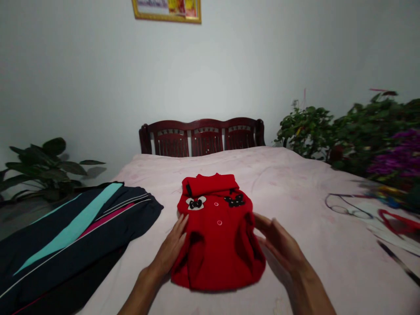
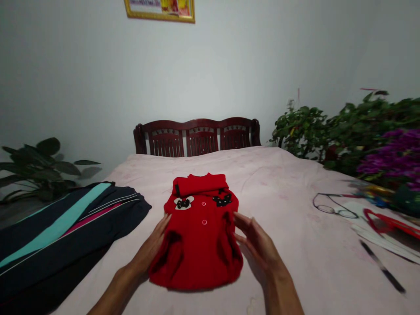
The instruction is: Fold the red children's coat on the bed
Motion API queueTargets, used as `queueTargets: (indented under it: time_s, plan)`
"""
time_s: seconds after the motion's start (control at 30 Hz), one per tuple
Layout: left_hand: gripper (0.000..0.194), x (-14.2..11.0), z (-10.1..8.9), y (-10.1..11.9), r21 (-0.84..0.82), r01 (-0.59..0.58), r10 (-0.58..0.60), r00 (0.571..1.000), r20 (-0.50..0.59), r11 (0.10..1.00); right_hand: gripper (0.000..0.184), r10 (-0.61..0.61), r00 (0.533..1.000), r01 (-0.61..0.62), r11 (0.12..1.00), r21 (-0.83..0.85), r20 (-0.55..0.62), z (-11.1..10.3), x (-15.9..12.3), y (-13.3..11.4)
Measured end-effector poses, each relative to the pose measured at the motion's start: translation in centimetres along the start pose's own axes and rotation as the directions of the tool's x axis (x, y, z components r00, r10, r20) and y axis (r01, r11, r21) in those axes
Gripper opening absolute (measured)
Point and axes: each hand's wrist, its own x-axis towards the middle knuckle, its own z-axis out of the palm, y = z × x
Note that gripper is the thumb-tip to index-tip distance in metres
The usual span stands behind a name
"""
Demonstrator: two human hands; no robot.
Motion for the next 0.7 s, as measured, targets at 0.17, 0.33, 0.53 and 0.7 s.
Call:
queueTargets:
  time_s: [0.17, 0.33, 0.53, 0.7]
  plan:
    - [0.055, 2.2, -0.7, -0.8, 0.379, -0.272, 0.134, 0.926, 0.352, 0.885, 0.038, -0.205, 0.974, 0.210, 0.682, -0.701, 0.093, 0.8, 2.1, 3.4]
    - [0.091, 2.1, -3.5, -0.9, 0.476, -0.463, 0.101, 0.787, 0.608, 0.748, 0.054, -0.202, 0.841, 0.528, 0.106, -0.843, 0.502, -3.6, 1.9, 4.1]
    - [0.089, 3.2, -2.9, -0.7, 0.479, -0.548, 0.186, 0.768, 0.613, 0.686, 0.058, -0.172, 0.764, 0.639, 0.070, -0.766, 0.621, -3.7, 2.7, 2.9]
    - [0.054, 5.1, -1.7, -1.4, 0.367, -0.468, 0.271, 0.837, 0.475, 0.804, 0.054, -0.112, 0.735, 0.677, 0.090, -0.730, 0.668, -3.5, 4.1, 2.8]
